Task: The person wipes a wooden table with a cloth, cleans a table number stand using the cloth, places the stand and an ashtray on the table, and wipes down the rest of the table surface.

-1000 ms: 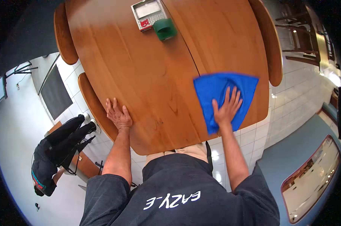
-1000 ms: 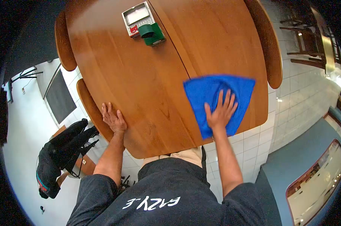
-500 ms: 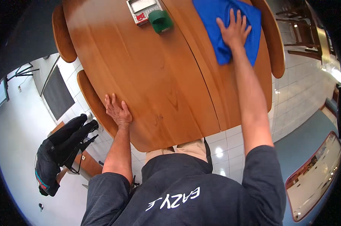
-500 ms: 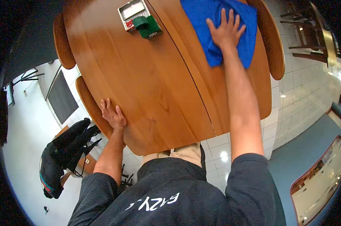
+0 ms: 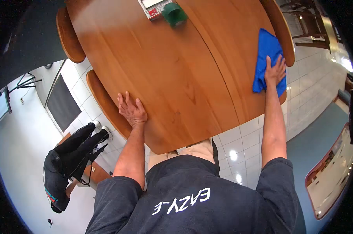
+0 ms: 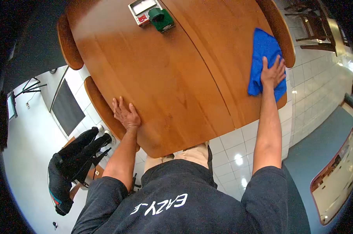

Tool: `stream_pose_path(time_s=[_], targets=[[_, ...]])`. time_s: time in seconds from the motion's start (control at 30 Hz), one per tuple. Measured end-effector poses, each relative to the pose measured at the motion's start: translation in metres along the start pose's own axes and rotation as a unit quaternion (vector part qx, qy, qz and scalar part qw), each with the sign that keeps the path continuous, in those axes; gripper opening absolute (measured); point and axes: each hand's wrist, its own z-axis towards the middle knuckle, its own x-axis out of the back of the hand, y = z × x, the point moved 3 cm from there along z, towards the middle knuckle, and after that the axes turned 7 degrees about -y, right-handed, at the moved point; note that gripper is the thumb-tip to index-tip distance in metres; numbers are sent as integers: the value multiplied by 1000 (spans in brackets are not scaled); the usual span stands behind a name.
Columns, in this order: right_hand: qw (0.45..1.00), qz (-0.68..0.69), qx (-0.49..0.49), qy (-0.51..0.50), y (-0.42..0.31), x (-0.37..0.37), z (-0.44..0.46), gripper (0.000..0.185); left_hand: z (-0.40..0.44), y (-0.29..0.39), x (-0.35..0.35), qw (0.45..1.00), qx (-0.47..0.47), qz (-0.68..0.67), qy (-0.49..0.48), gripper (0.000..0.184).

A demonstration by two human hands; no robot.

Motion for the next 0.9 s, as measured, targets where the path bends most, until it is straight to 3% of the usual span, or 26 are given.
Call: stream_pose_path(time_s=[0.1, 0.3, 0.53, 0.73, 0.8, 0.9], targets=[[999, 5, -47, 0, 32, -2, -50, 82, 1, 2, 2, 1000, 12, 0, -16, 57], [997, -23, -78, 18, -6, 2, -171, 81, 5, 6, -1, 1000, -2, -5, -8, 58], [999, 32, -1, -8, -138, 37, -321, 79, 1, 7, 2, 998, -29, -41, 26, 59], [968, 99, 152, -173, -259, 67, -484, 82, 1, 6, -3, 998, -26, -20, 46, 58], [950, 143, 200, -191, -274, 67, -534, 79, 1, 3, -5, 998, -33, -16, 53, 58], [943, 167, 204, -204, -269, 65, -542, 75, 2, 5, -8, 997, -39, -11, 62, 57]])
